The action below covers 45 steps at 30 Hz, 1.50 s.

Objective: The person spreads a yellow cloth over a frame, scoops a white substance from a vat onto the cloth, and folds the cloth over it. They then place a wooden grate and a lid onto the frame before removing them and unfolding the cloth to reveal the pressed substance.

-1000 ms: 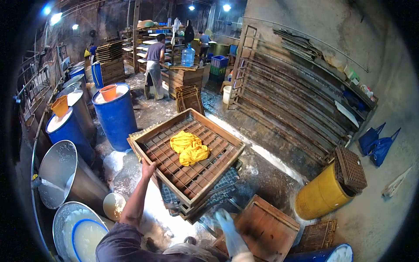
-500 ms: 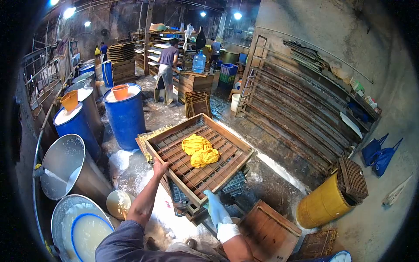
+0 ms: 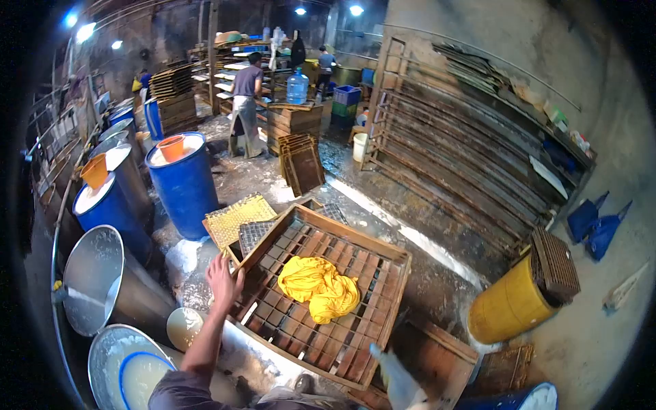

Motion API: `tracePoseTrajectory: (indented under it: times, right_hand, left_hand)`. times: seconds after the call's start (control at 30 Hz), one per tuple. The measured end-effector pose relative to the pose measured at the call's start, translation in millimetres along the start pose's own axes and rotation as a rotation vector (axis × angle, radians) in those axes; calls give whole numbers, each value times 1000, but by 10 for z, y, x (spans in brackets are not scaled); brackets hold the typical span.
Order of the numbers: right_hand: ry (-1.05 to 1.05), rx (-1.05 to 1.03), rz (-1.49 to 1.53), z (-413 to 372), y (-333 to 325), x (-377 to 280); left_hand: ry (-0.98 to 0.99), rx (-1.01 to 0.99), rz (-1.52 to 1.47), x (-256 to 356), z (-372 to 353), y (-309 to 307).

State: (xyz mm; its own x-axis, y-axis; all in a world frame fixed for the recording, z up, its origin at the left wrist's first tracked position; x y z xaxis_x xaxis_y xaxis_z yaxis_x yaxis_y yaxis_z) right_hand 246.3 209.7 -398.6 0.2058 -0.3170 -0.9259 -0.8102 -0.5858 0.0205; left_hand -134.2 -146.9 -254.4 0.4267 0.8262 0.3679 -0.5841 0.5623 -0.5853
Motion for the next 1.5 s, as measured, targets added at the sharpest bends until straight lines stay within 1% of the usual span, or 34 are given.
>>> tracePoseTrajectory:
  times: [0.03, 0.07, 0.1, 0.17, 0.23, 0.27, 0.33, 0.37, 0.43, 0.47, 0.5, 0.57, 0.6, 0.63, 0.7, 0.73, 0.77, 0.83, 0.9, 0.93, 0.97, 1.03, 1.07, 1.1, 1.13, 1.17, 1.2, 1.23, 1.27, 1.3, 1.33, 1.37, 1.43, 1.5]
  right_hand:
    - [6, 39, 6, 185, -46, -52]
    - [16, 80, 17, 363, -85, -119]
    - [30, 124, 29, 518, -93, -155]
    - [60, 212, 50, 764, -94, -236]
    - [78, 260, 78, 879, -81, -283]
    - [86, 280, 101, 920, -114, -290]
    - [-2, 34, 277, 890, -6, -293]
    - [3, 57, 306, 882, -39, -264]
    - [-4, 104, 222, 914, -47, -161]
    - [35, 142, 228, 1175, -112, 257]
    - [42, 179, 272, 1065, -183, 267]
    - [175, 100, 113, 734, -208, 240]
    - [116, 71, 279, 912, -219, 516]
    - [129, 119, 328, 840, -260, 532]
    - [54, 77, 418, 648, -254, 281]
    - [26, 143, 295, 621, -267, 233]
    - [26, 173, 279, 565, -282, 201]
    - [27, 222, 314, 341, -306, 72]
    - [30, 279, 352, 105, -334, 5]
    - [30, 309, 379, -36, -351, -74]
    - [21, 336, 416, -182, -353, -142]
    - [29, 405, 421, -453, -417, -303]
    - [202, 422, 264, -605, -433, -244]
    - [374, 429, 111, -738, -378, -228]
    - [331, 486, 253, -936, -303, -407]
    - [282, 544, 391, -1166, -211, -761]
    - [310, 658, 126, -1276, -289, -891]
    - [318, 675, 126, -1292, -273, -794]
    - [194, 684, 231, -1204, -300, -629]
    - [66, 690, 335, -1209, -223, -803]
    - [105, 704, 198, -1320, -241, -774]
    - [109, 720, 214, -1302, -236, -718]
    - [188, 751, 207, -1244, -267, -490]
    - [165, 734, 250, -1199, -240, -466]
  left_hand:
    - [44, -107, -89, -85, 120, 363]
    - [-117, -374, -179, -148, 194, 736]
    - [-220, -511, -347, -285, 170, 1226]
    - [-148, -556, -270, -379, 221, 1709]
    - [-108, -741, -32, -508, 194, 2089]
    - [-92, -756, -39, -422, 224, 1996]
    - [4, -716, -76, -622, 199, 2281]
    - [45, -667, -133, -612, 195, 2309]
    - [136, -553, -283, -247, 257, 1873]
    - [122, -584, -290, -280, 265, 1892]
    - [110, -622, -297, -329, 243, 1939]
    - [58, -779, -85, -351, 205, 1917]
    - [146, -690, -60, -263, 223, 1808]
    - [233, -601, -45, -187, 235, 1703]
    - [217, -564, -148, -111, 290, 1487]
    - [206, -587, -221, -202, 287, 1507]
    - [185, -611, -291, -202, 334, 1538]
    - [258, -611, -202, 146, 430, 1180]
    - [259, -650, -160, 46, 493, 1278]
    - [345, -669, -92, 91, 559, 1289]
    - [386, -640, -112, 52, 643, 1335]
    - [456, -761, -154, 352, 820, 1167]
    - [461, -752, -228, 404, 914, 1140]
    - [629, -671, -269, 475, 931, 1188]
    - [475, -811, -288, 375, 995, 1273]
    - [313, -946, -301, 688, 1088, 1105]
    - [265, -1013, -318, 821, 1157, 1096]
    - [372, -863, -494, 653, 1146, 1353]
    - [364, -942, -468, 667, 1157, 1505]
    - [361, -1020, -438, 691, 1201, 1615]
    - [389, -1046, -445, 711, 1156, 1684]
    - [418, -1068, -445, 774, 1111, 1754]
    - [340, -1129, -411, 795, 987, 1944]
    - [391, -1110, -473, 764, 872, 2143]
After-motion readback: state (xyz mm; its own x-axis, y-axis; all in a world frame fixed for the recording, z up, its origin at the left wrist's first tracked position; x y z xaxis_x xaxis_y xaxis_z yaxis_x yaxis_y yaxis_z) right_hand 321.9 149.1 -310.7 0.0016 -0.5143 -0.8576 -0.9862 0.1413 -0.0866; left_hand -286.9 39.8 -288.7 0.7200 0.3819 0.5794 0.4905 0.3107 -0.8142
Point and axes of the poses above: each hand's wrist, its own z-axis towards the middle knuckle, its own y-axis out of the palm, x = y × z, the point moved 7 cm from there along z, towards the middle knuckle, and after that the axes turned 11 degrees about x, right-handed, at the moved point
